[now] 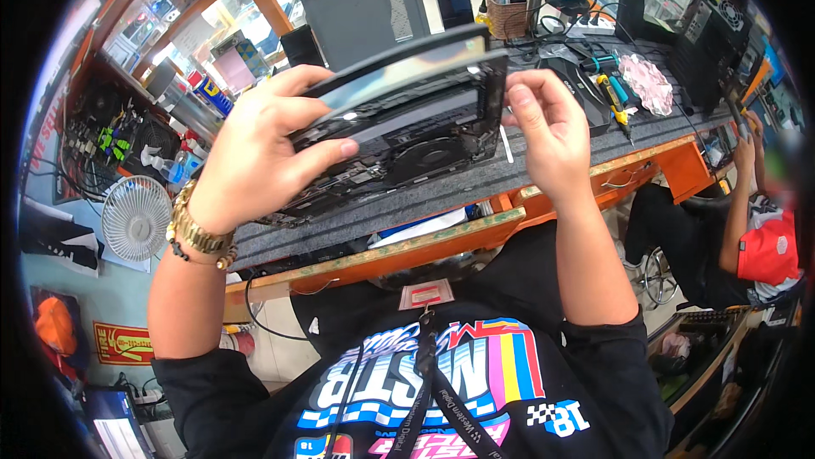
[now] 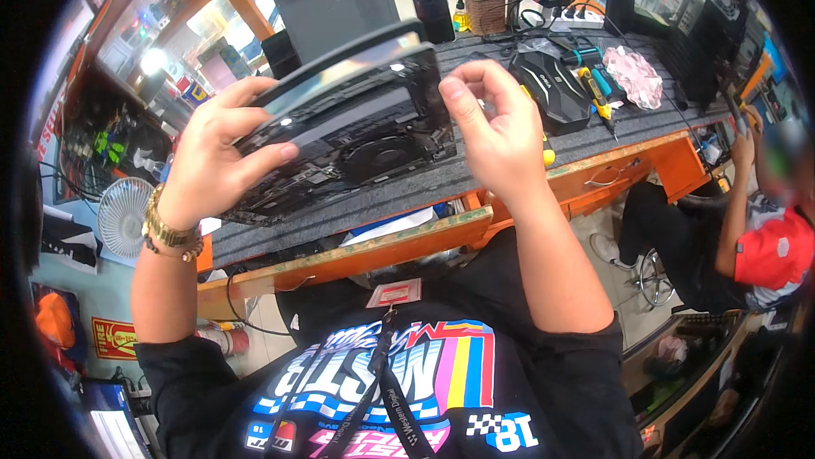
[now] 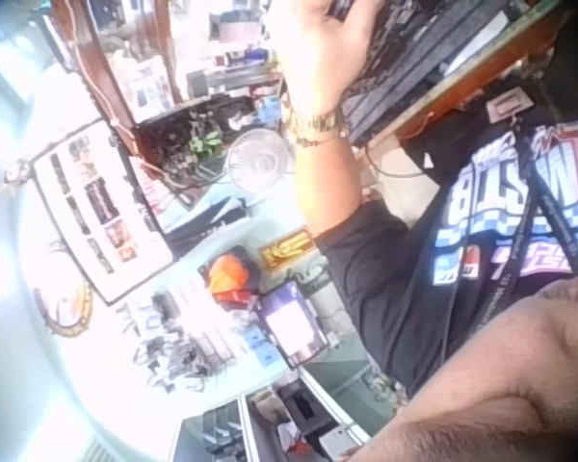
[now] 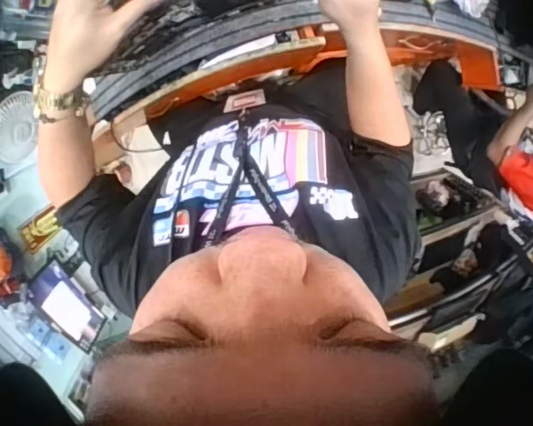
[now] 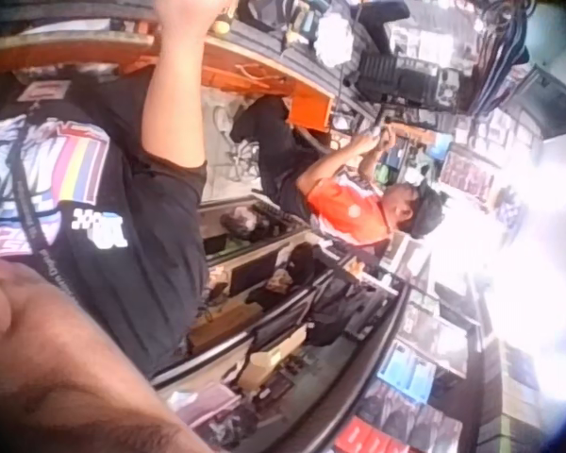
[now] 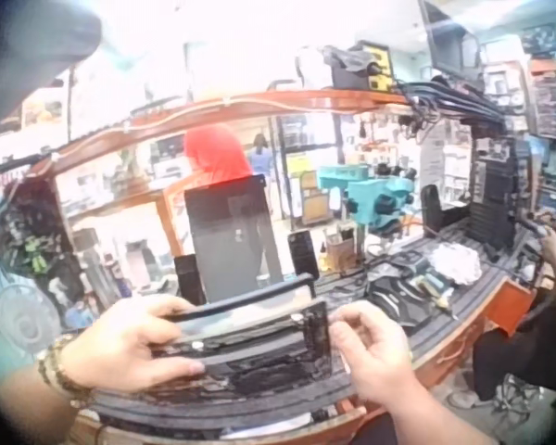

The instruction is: The person opens the casing of a laptop using a small tool, removes the back cover, and uses a screwdriver to work on internal components before closing the laptop and powering it on.

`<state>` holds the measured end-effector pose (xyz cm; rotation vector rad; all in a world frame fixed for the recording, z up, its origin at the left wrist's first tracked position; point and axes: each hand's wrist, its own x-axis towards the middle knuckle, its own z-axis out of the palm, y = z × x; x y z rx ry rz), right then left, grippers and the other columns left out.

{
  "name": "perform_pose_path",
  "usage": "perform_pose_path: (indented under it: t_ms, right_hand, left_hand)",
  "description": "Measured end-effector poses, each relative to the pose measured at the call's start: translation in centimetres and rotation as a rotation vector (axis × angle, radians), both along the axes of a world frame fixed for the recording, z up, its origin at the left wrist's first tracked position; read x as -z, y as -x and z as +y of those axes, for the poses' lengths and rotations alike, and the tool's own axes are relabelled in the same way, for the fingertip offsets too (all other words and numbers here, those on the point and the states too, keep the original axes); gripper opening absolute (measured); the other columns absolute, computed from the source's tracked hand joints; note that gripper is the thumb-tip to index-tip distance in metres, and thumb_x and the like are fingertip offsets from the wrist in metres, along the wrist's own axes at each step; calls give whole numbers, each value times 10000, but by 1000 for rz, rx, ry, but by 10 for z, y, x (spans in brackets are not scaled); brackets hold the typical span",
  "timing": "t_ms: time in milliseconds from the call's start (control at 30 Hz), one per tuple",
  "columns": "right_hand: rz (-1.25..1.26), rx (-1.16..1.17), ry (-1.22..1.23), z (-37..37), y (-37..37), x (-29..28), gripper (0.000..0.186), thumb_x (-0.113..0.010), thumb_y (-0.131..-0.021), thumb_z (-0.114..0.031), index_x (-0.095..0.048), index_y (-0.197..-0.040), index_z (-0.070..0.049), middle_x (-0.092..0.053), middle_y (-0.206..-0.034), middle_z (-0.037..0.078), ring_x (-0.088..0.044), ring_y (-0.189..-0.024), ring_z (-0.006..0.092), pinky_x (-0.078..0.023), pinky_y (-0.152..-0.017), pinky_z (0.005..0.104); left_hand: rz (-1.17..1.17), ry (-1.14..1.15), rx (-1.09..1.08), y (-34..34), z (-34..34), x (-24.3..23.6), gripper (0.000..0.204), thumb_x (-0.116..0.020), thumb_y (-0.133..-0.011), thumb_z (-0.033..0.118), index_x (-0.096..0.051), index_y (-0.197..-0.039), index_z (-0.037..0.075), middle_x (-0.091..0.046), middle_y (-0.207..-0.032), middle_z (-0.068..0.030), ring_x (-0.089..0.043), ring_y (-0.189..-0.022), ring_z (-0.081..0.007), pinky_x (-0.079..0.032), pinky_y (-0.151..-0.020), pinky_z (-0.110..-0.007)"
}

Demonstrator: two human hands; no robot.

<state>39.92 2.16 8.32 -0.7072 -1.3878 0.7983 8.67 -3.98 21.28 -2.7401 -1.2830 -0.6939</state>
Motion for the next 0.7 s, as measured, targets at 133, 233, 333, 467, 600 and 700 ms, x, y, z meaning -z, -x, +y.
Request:
perform_pose_path:
  t_ms: [133,233,333,467,600,700]
  right_hand:
    - [128,-84,-19,25,-24,-16,413,-488,-1188,-363,-634,-1262,16,-700,-1193,150,-735,-1048,247,-656,-905,408]
    - [276,-189,82,57,-39,-10,543,-417,-1188,-495,-631,-1281,-4,-703,-1211,165,-732,-1027,260,-651,-878,422]
    - [355,-398,284,77,-33,-7,513,-450,-1173,-513,-662,-1316,-68,-738,-1202,103,-733,-1043,230,-594,-904,395]
    - [375,-538,431,71,39,0,471,-551,-1138,-425,-656,-1397,-47,-747,-1234,99,-723,-1076,205,-620,-876,382]
    - [225,-705,484,65,94,0,468,-558,-1135,-418,-655,-1400,-44,-745,-1237,98,-720,-1079,201,-618,-879,378]
    - [144,-760,488,54,113,4,466,-564,-1133,-412,-654,-1403,-42,-743,-1239,97,-718,-1081,198,-617,-881,375]
  left_hand:
    - [-155,25,-35,22,-8,-9,273,-894,-827,107,-798,-1026,-54,-731,-1272,-193,-721,-1111,-313,-532,-993,-364]
    - [-352,29,-9,36,-14,-8,270,-879,-846,84,-793,-1048,-73,-720,-1316,-178,-675,-1198,-256,-493,-1058,-368]
    - [-588,49,-28,46,-23,-4,253,-823,-875,25,-793,-1101,-83,-678,-1408,-195,-626,-1298,-261,-439,-1137,-378]
    - [-910,144,-21,74,-26,30,420,-785,-976,93,-711,-1342,-98,-687,-1437,-148,-638,-1278,-196,-442,-1149,-349]
    - [-1118,118,60,68,-26,62,369,-763,-1017,152,-712,-1334,-31,-781,-1215,-61,-700,-1023,-118,-523,-933,-268]
    - [-1269,184,167,76,-25,93,367,-765,-1030,148,-710,-1340,-41,-785,-1265,-116,-740,-1107,-188,-560,-1026,-340]
